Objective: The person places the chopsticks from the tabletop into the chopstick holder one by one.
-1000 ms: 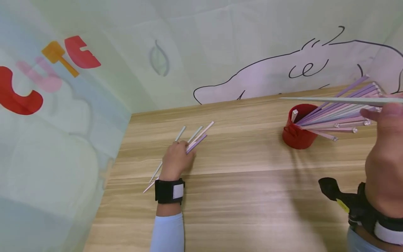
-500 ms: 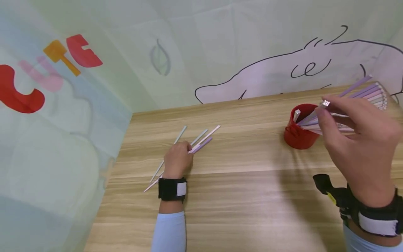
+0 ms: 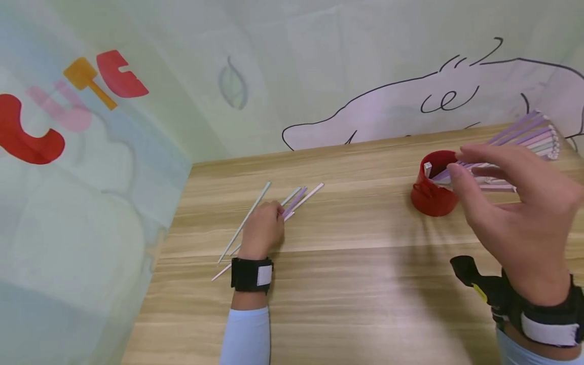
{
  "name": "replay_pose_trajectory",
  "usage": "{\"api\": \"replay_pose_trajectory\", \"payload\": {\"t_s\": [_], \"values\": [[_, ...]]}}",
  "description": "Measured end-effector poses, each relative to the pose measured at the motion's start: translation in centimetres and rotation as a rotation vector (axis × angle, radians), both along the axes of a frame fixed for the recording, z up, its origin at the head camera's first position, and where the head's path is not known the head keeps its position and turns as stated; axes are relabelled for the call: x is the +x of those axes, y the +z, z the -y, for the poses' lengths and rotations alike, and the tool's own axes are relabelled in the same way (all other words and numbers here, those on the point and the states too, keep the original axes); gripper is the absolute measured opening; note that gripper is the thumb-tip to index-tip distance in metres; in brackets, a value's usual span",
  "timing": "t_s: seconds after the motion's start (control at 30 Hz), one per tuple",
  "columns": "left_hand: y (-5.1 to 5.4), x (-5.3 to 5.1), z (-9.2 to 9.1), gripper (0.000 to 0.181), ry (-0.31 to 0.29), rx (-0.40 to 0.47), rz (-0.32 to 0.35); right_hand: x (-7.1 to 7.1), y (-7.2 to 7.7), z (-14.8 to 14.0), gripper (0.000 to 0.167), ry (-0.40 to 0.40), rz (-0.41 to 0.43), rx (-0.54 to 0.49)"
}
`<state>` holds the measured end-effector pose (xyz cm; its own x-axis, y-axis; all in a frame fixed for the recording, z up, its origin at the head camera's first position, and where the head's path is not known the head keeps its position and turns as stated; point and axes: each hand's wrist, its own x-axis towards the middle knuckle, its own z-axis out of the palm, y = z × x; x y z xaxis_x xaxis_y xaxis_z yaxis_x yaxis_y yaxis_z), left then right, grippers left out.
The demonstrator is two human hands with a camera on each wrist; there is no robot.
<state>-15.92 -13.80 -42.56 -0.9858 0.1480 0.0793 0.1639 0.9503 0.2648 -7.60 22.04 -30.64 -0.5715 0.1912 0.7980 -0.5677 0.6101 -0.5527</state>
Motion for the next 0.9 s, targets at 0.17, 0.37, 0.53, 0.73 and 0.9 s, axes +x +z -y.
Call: {"api": "replay_pose_trajectory", "payload": {"t_s": [0.17,0.37,0.53,0.73,0.9], "values": [[1.1,0.2,-1.1,0.01,-0.096,0.088,-0.119,-0.2,0.1,0.8,0.021,0.064,-0.064,-0.049],[3.6,1.3,-3.3,0.012,-0.281,0.339,-0.196,0.0,0.2,1.6,0.018,0.132,-0.061,-0.011],[5.2,2.5,-5.5,0.015,-0.502,0.616,-0.239,0.4,0.1,1.8,0.04,0.177,0.019,0.169],[5.8,3.5,-7.5,0.011,-0.709,0.732,-0.233,0.6,-0.6,2.8,0.052,0.348,0.057,0.27],[6.0,3.9,-8.2,0.012,-0.752,0.736,-0.243,0.7,-0.8,3.3,0.047,0.382,0.063,0.247]]}}
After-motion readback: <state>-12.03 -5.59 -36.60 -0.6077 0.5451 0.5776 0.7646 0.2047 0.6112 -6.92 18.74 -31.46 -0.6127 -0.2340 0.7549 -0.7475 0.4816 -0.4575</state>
